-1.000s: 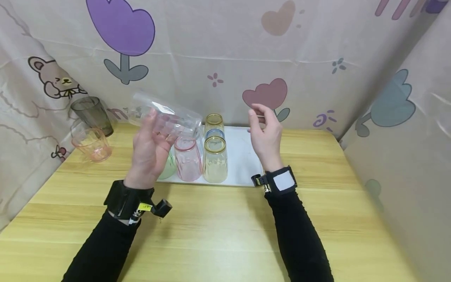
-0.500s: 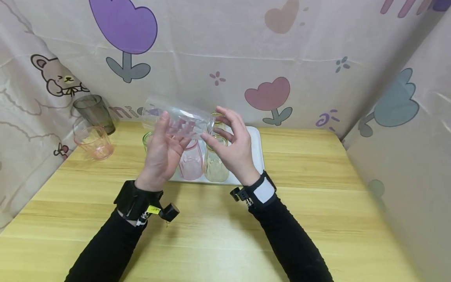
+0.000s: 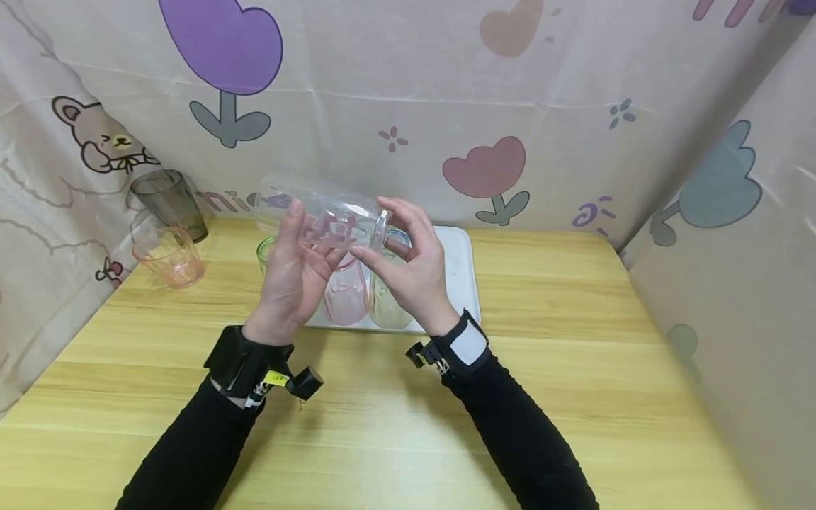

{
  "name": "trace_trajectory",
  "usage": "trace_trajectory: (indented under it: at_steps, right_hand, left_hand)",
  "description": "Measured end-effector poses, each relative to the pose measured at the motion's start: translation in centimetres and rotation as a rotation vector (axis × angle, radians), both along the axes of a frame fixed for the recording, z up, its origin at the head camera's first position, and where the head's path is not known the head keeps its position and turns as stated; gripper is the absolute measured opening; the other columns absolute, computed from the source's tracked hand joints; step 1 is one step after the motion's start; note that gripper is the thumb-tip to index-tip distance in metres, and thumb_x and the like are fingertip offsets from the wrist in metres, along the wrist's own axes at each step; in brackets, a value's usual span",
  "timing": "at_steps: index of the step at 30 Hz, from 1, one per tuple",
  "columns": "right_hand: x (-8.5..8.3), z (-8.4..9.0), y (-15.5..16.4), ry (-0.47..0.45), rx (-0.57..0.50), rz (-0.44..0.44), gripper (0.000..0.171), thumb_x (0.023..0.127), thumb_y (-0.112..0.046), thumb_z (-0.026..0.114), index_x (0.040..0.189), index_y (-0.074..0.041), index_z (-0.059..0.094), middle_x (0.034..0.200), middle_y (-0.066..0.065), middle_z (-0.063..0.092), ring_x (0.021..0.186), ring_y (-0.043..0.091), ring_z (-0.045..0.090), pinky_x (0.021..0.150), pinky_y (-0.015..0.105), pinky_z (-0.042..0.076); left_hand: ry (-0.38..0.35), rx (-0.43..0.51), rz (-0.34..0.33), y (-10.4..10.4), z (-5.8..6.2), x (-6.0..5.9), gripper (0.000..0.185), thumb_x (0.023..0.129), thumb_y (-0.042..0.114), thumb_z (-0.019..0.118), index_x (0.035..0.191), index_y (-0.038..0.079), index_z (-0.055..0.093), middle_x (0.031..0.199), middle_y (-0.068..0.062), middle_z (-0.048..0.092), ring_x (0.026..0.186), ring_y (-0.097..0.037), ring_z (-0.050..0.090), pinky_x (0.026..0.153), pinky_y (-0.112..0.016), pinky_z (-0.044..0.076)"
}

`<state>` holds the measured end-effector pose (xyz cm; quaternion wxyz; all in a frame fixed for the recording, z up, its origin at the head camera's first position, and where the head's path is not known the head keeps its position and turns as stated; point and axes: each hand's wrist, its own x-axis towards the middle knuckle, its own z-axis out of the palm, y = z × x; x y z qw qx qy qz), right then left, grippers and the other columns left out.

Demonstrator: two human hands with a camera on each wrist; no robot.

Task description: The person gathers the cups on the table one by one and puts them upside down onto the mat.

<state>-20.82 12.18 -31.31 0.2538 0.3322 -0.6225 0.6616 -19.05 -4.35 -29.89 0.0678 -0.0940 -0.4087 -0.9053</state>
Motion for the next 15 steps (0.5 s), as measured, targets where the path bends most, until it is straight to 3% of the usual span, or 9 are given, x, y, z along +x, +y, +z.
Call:
trace_trajectory:
  at_steps: [4, 6, 8, 12, 15]
  right_hand:
    - [-0.3, 0.1, 0.4, -0.019, -0.081, 0.039, 0.069, 0.085, -0.010, 0.087, 0.142, 0.007, 0.053, 0.141, 0.012, 0.055, 0.118, 0.028, 0.061, 0.095, 0.038, 0.059]
    - [-0.5, 0.4, 0.7, -0.030, -0.119, 0.035, 0.074, 0.084, -0.026, 0.089, 0.143, 0.002, 0.054, 0.142, 0.012, 0.056, 0.116, 0.028, 0.061, 0.095, 0.037, 0.059]
    - [-0.6, 0.7, 1.1, -0.037, -0.152, 0.023, 0.077, 0.082, -0.035, 0.089, 0.144, -0.003, 0.056, 0.142, 0.013, 0.056, 0.114, 0.028, 0.061, 0.094, 0.036, 0.059]
    - [-0.8, 1.3, 2.1, -0.023, -0.211, -0.014, 0.069, 0.083, -0.027, 0.090, 0.142, -0.006, 0.059, 0.138, 0.016, 0.056, 0.112, 0.030, 0.062, 0.093, 0.035, 0.059]
    - [-1.1, 1.8, 2.9, -0.002, -0.251, -0.056, 0.062, 0.085, -0.013, 0.087, 0.139, -0.003, 0.059, 0.133, 0.015, 0.058, 0.111, 0.030, 0.062, 0.095, 0.034, 0.058]
  left_hand:
    - [0.024, 0.015, -0.032, -0.2, 0.1, 0.0, 0.106, 0.071, 0.058, 0.091, 0.151, 0.011, 0.039, 0.147, -0.019, 0.046, 0.130, -0.036, 0.059, 0.104, -0.036, 0.054]
    - [0.041, 0.007, -0.027, -0.4, 0.3, 0.0, 0.102, 0.072, 0.056, 0.091, 0.147, 0.008, 0.039, 0.144, -0.017, 0.047, 0.129, -0.035, 0.059, 0.106, -0.035, 0.052]
    - [0.052, -0.009, -0.005, -0.7, 0.6, 0.0, 0.087, 0.082, 0.050, 0.086, 0.142, 0.008, 0.040, 0.140, -0.016, 0.048, 0.126, -0.033, 0.059, 0.107, -0.035, 0.051]
    - [0.051, -0.087, 0.089, -1.9, 1.2, 0.0, 0.051, 0.103, 0.032, 0.064, 0.138, 0.004, 0.041, 0.134, -0.013, 0.051, 0.123, -0.029, 0.059, 0.109, -0.036, 0.050]
    - [0.063, -0.199, 0.178, -3.3, 1.7, -0.3, 0.041, 0.107, 0.019, 0.055, 0.141, 0.001, 0.041, 0.131, -0.012, 0.053, 0.122, -0.029, 0.059, 0.110, -0.039, 0.049]
